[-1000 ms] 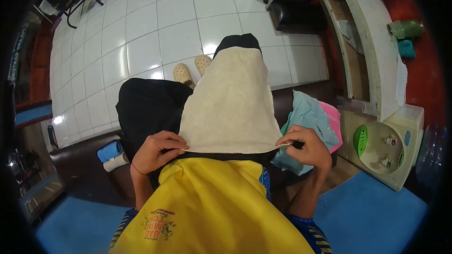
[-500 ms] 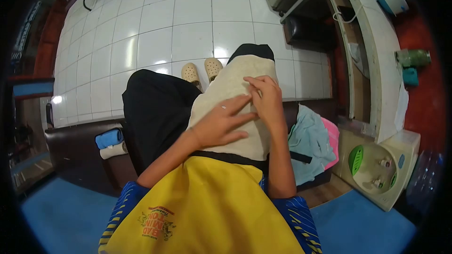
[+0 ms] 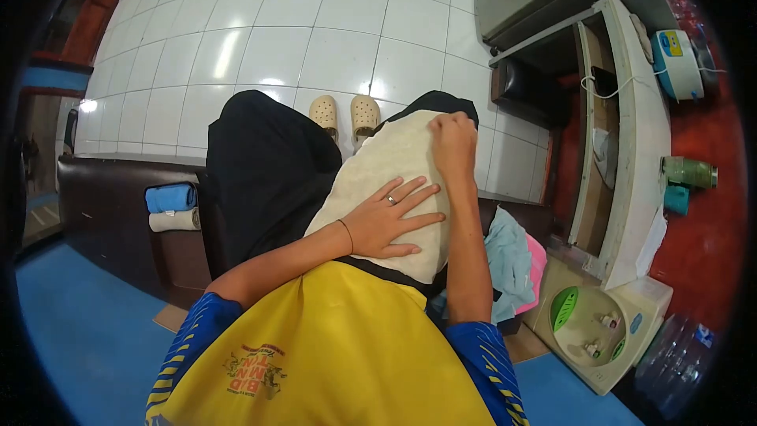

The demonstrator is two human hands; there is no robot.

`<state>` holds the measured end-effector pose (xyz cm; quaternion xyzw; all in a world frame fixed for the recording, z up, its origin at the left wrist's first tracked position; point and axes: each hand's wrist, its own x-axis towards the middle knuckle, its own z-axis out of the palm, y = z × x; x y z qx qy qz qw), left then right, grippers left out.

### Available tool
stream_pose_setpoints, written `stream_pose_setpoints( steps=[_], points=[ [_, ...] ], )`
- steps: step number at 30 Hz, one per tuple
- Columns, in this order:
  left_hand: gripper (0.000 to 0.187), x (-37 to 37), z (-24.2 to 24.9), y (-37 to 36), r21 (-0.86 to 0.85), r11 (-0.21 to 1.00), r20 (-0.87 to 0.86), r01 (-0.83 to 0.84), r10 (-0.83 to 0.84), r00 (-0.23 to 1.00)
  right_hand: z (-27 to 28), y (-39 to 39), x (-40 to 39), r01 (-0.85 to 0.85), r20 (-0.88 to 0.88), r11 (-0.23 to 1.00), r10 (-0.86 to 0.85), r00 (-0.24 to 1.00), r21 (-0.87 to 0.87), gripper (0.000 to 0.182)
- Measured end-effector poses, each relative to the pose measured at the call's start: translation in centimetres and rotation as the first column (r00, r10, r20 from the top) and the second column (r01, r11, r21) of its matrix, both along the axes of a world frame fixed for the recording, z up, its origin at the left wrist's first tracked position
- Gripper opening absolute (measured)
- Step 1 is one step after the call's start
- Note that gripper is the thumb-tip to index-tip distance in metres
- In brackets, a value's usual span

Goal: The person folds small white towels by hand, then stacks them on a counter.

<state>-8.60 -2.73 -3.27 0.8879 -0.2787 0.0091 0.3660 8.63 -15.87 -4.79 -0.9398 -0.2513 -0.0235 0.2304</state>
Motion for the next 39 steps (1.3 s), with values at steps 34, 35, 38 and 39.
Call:
stream_pose_setpoints(
  steps=[34, 35, 38, 39],
  points=[
    [0.075, -0.5, -0.5, -0.7, -0.003, 0.933, 0.015, -0.360, 0.360, 0.933, 2.8, -6.4, 2.1, 0.306, 0.112, 0.940, -0.324, 0.939, 0.153, 0.021],
    [0.075, -0.5, -0.5, -0.6, -0.003, 0.931, 0.016, -0.365, 0.365, 0.931, 2.5, -7.2, 2.5, 0.362, 0.102, 0.925, -0.373, 0.922, 0.114, 0.022],
    [0.075, -0.5, -0.4, -0.7, 0.003, 0.930, 0.017, -0.368, 0.368, 0.930, 1.7, -8.5, 3.4, 0.413, 0.045, 0.908, -0.417, 0.908, 0.067, 0.017],
    [0.075, -0.4, -0.4, -0.6, -0.001, 0.931, 0.011, -0.364, 0.364, 0.931, 1.6, -8.6, 3.5, 0.401, 0.030, 0.916, -0.402, 0.915, 0.033, 0.015]
  ],
)
